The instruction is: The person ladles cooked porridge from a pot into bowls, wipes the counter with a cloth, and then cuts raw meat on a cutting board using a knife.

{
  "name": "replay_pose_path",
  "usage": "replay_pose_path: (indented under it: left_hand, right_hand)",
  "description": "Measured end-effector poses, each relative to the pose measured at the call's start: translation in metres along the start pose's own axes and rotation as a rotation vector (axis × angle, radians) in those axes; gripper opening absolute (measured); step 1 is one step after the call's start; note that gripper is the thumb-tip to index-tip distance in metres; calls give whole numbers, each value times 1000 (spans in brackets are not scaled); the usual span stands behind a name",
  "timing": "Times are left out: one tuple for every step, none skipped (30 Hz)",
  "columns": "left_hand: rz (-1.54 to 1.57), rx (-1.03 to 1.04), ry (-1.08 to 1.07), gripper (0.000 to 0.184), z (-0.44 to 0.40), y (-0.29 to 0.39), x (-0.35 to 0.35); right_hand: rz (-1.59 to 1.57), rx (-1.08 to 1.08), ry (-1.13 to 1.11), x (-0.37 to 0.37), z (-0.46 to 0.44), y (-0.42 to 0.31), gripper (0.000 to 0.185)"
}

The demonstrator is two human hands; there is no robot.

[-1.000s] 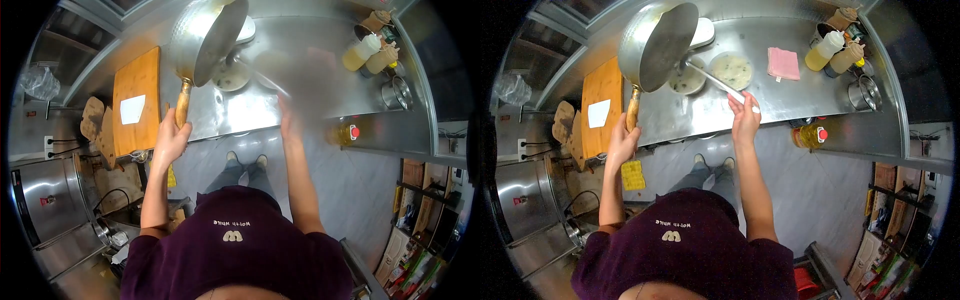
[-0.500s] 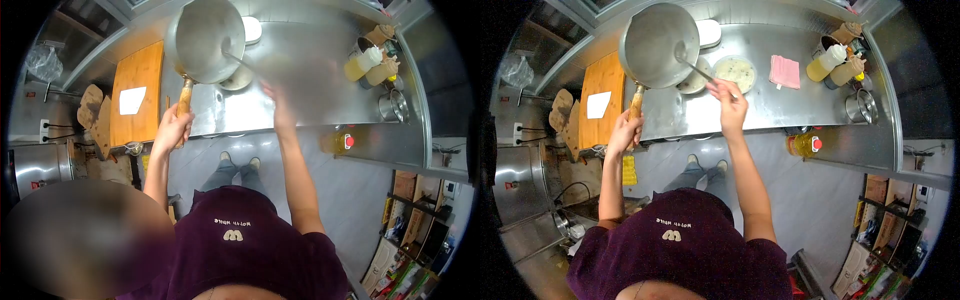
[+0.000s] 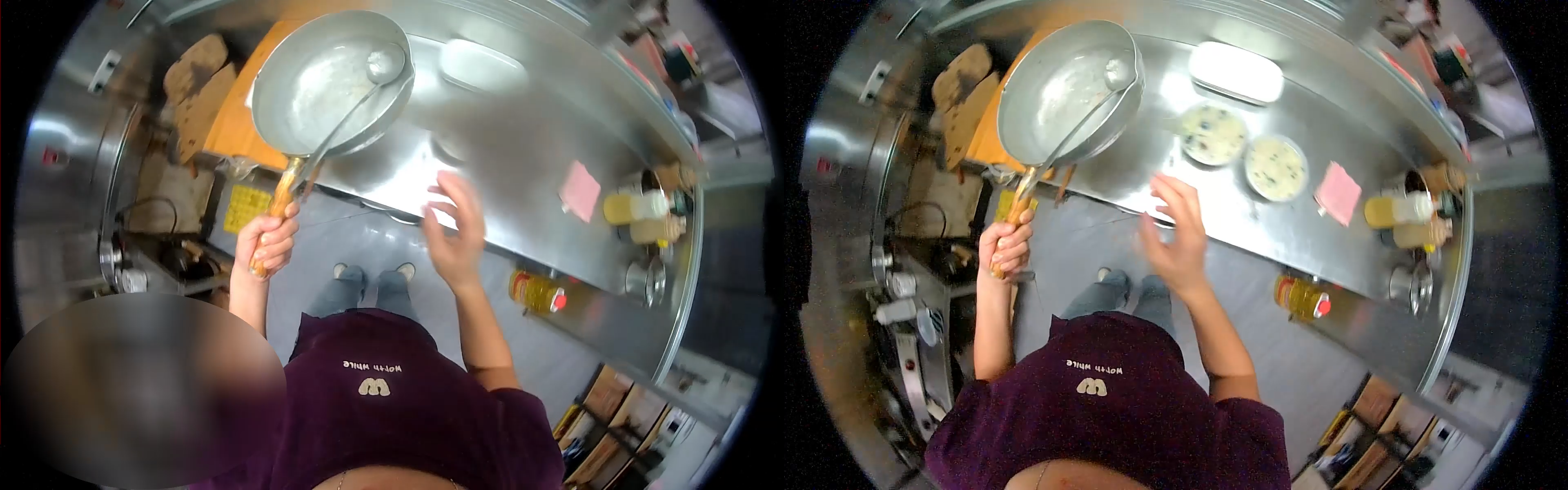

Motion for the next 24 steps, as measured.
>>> replay_pose_path:
  left_hand:
    - [-42,48,4,17,21,11,-4]
    - [-84,102,15,18,42,19,-8]
    - [-147,155,24,17,67,29,-9]
    - [-131,198,42,18,90,37,-16]
    - [-117,271,69,18,116,46,-23]
    - [-102,362,102,18,147,55,-30]
    - [-119,428,145,18,176,61,-37]
    - [-129,491,191,17,204,68,-43]
    - [-170,585,226,18,228,70,-45]
    - [-207,651,260,18,258,80,-52]
    - [-228,753,322,18,294,85,-63]
    - [-254,832,379,18,325,94,-75]
    - [-283,891,428,18,352,103,-88]
    - [-267,954,470,18,382,114,-103]
    - [-250,1011,513,18,417,125,-117]
    - [-244,1069,552,18,463,126,-112]
    - [-297,1120,598,17,500,143,-124]
    - [-285,1167,620,17,531,154,-136]
    - [-260,1210,643,17,573,167,-151]
    - [-230,1251,667,17,607,177,-160]
    - [-227,1304,665,16,641,188,-163]
    - [-245,1361,658,15,677,206,-162]
    - [-169,1392,605,14,707,223,-165]
    - [-233,1389,616,13,742,246,-174]
  right_hand:
    - [-9,40,9,1,10,14,38]
    - [-41,187,22,-1,20,33,34]
    - [-71,327,19,3,29,49,30]
    - [-34,431,24,6,36,64,29]
    - [-73,443,35,10,43,81,27]
    - [-77,468,28,20,47,81,27]
    - [-55,480,-17,34,48,82,26]
    - [-51,467,-74,52,47,82,24]
    - [-76,450,-142,73,48,77,24]
    - [-90,437,-185,102,47,69,24]
    - [-50,389,-291,134,47,58,24]
    - [-9,340,-370,169,49,48,23]
    - [3,270,-435,203,55,39,23]
    - [-57,274,-482,239,64,33,22]
    - [-115,283,-525,276,75,26,22]
    - [-183,289,-563,304,95,2,21]
    - [-188,279,-589,343,111,3,20]
    - [-191,270,-620,373,125,-3,20]
    - [-180,263,-654,405,148,-16,19]
    - [-166,258,-691,430,167,-30,19]
    - [-181,246,-735,458,188,-45,18]
    - [-198,265,-790,484,207,-57,17]
    - [-194,297,-873,505,224,-70,17]
    - [-186,325,-947,527,242,-81,17]
Point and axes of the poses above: each hand's wrist, its own z-axis away from the middle knuckle, its own x-axis out of the palm, y = z × x, the point moved 6 cm from there along -z, towards the middle knuckle, and after that the axes turned 7 degrees about x, right-handed, at the moved point
